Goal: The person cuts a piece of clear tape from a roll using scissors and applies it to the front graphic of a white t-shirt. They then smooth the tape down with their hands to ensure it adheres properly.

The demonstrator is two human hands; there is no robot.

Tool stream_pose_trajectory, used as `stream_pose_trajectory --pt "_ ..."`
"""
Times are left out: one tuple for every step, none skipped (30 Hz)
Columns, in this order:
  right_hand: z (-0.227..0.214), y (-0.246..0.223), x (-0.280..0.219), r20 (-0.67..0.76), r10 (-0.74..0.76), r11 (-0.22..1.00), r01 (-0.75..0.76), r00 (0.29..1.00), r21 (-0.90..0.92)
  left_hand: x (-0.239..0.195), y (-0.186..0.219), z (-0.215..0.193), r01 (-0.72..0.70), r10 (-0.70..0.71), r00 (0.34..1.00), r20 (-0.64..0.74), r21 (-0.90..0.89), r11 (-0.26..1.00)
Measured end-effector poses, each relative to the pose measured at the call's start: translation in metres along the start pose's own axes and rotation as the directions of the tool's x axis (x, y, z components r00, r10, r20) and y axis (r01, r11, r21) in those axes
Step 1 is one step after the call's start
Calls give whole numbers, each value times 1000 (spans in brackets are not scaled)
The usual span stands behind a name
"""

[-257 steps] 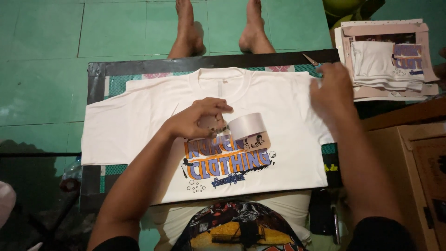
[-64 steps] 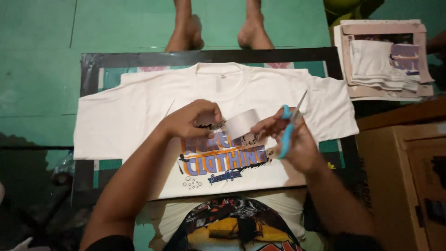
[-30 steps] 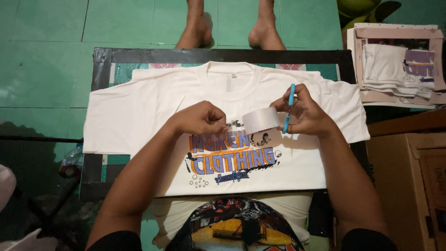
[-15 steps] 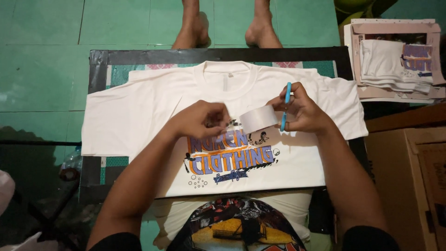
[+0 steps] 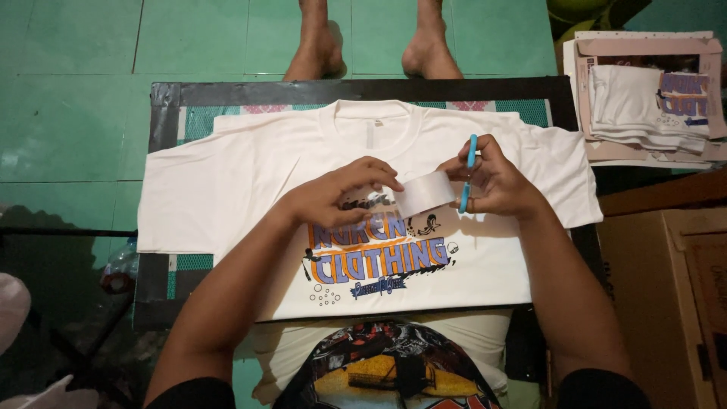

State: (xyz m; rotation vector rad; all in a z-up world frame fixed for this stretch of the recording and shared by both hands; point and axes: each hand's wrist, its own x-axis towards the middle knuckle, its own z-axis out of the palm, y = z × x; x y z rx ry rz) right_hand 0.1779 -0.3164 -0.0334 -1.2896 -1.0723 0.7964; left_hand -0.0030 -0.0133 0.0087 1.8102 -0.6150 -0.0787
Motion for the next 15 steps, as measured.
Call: stream_pose_trajectory --pt "1 -2 0 -1 0 1000 0 1000 0 0 2 0 0 0 1000 1 0 1000" --pt "3 -5 1 0 -3 1000 3 1000 5 0 5 0 12 -12 1000 8 0 1000" --pt "5 -7 2 1 -5 1000 5 1000 10 1 7 0 25 -25 1000 16 -1 1000" --pt "6 -10 2 0 -5 1000 5 1000 10 1 9 -1 25 -25 1000 17 0 1000" --pt "8 -12 3 -2 0 1000 0 1000 0 2 10 -1 28 -29 999 25 10 1000" --pt "10 -15 3 -4 4 1000 -4 1000 -11 3 12 -2 32 -33 999 33 22 999" --pt "11 -17 3 -5 3 1000 -3 1000 -11 3 9 -1 31 -32 999 34 23 999" --pt "12 -20 2 -18 22 999 -23 1000 -39 2 7 -1 22 -24 999 37 57 998" --pt "13 -22 1 -31 41 997 -43 999 -67 2 4 -1 12 -15 999 40 90 996" --pt "14 -28 1 -32 41 997 -43 999 -66 2 3 -1 12 -16 999 41 90 996" --pt "15 -34 1 -48 53 990 -59 997 -127 2 2 -1 11 -16 999 43 105 994" --pt "16 -40 0 -67 63 979 -75 996 -187 2 1 -1 8 -14 999 47 121 993" --pt "15 -42 -4 -68 63 979 -75 996 -188 2 0 -2 7 -13 999 49 121 993" --pt "15 -44 -9 -114 70 964 -96 991 -248 1 0 -1 21 -26 999 45 122 992" --pt "15 -46 -14 -160 73 945 -120 984 -306 1 -1 -1 34 -39 998 41 122 992"
